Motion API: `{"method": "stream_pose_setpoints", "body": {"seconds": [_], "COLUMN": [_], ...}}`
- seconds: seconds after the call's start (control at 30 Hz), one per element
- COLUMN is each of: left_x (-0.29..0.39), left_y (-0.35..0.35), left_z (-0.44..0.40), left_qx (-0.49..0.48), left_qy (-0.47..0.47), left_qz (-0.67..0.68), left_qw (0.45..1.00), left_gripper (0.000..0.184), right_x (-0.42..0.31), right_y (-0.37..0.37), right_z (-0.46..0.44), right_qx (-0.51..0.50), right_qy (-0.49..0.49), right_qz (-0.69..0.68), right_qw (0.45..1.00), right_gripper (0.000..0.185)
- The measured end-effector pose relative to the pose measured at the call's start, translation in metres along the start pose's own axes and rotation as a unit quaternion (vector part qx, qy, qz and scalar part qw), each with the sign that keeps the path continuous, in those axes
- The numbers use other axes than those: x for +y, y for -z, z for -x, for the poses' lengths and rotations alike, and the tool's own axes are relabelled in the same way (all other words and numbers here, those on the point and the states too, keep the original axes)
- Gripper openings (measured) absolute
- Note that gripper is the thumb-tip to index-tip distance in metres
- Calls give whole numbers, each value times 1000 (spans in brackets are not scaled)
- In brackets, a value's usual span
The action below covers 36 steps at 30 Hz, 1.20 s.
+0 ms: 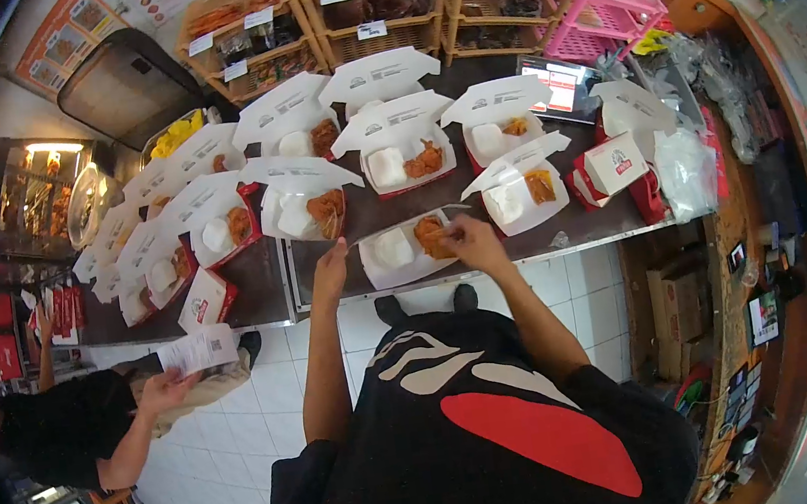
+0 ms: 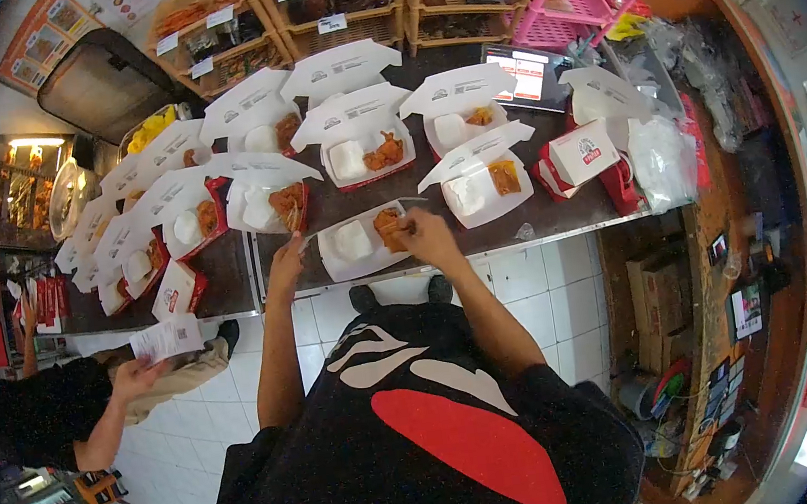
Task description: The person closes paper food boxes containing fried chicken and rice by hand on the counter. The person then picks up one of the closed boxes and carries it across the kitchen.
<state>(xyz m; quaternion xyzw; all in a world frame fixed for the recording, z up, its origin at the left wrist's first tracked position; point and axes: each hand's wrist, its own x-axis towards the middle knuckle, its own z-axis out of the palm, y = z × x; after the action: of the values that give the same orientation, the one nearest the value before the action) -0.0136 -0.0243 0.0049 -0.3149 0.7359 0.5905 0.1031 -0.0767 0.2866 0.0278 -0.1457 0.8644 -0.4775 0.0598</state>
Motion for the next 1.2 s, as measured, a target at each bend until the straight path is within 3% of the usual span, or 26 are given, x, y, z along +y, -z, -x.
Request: {"method": "stream_pose_setpoints", "body": {"seconds": [0.1, 0.2, 0.3, 0.33, 0.4, 0.5, 0.6, 0.63, 0.73, 0.8, 0.83, 0.87, 0.9, 0.93, 0.97, 1.0, 1.07, 1.2], "left_x": [11, 27, 3, -14, -31, -46, -54, -64, -89, -107, -101, -91, -82, -73, -67, -59, -49, -30], "left_y": [-18, -26, -29, -28, -38, -63, -78, -82, -92, -106, -108, -110, -109, -109, -102, -99, -89, -67], "left_z": [11, 27, 21, 14, 5, 23, 31, 28, 11, -3, -5, -7, -5, 1, 6, 11, 18, 28], "left_qx": [23, 21, -29, -34, -46, -4, 46, 69, 105, 173, 147, 121, 136, 145, 146, 141, 141, 139], "left_qy": [-25, -50, -112, -105, -95, -110, -97, -135, -203, -232, -207, -183, -177, -173, -166, -161, -143, -121], "left_qz": [-32, -55, -89, -115, -158, -198, -138, -111, -160, -277, -248, -214, -190, -162, -144, -125, -109, -101], "left_qw": [999, 997, 989, 987, 982, 974, 985, 982, 960, 916, 935, 952, 956, 961, 965, 969, 974, 978], "left_gripper": [62, 58, 51, 52, 54, 60, 65, 66, 68, 65, 63, 61, 59, 57, 58, 60, 61, 60], "right_x": [-17, -70, -49, -34, -11, 17, 43, 51, 68, 74, 58, 72, 72, 67, 108, 69, 112, 37], "right_y": [9, 31, 8, 0, -19, -51, -63, -68, -63, -59, -49, -54, -55, -52, -62, -47, -56, -26], "right_z": [-7, -34, -47, -54, -35, 4, 16, 15, 11, 5, 0, 0, -5, -9, -17, -16, -22, -23], "right_qx": [56, 282, -6, -183, -214, -42, 13, 29, -13, -19, -44, -24, -32, -24, -26, -6, 5, -24], "right_qy": [-31, 149, 97, 28, 37, 68, 76, 61, -61, 14, 5, -34, -35, -105, -111, -152, -153, -234], "right_qz": [44, 70, 14, 176, 231, 291, 223, 140, 30, 61, 3, 74, -48, -10, -48, -80, 14, -76], "right_qw": [997, 945, 995, 967, 948, 954, 972, 988, 998, 998, 999, 996, 998, 994, 992, 985, 988, 969], "right_gripper": [17, 18, 23, 30, 40, 62, 80, 83, 77, 64, 60, 57, 55, 52, 54, 58, 60, 56]}}
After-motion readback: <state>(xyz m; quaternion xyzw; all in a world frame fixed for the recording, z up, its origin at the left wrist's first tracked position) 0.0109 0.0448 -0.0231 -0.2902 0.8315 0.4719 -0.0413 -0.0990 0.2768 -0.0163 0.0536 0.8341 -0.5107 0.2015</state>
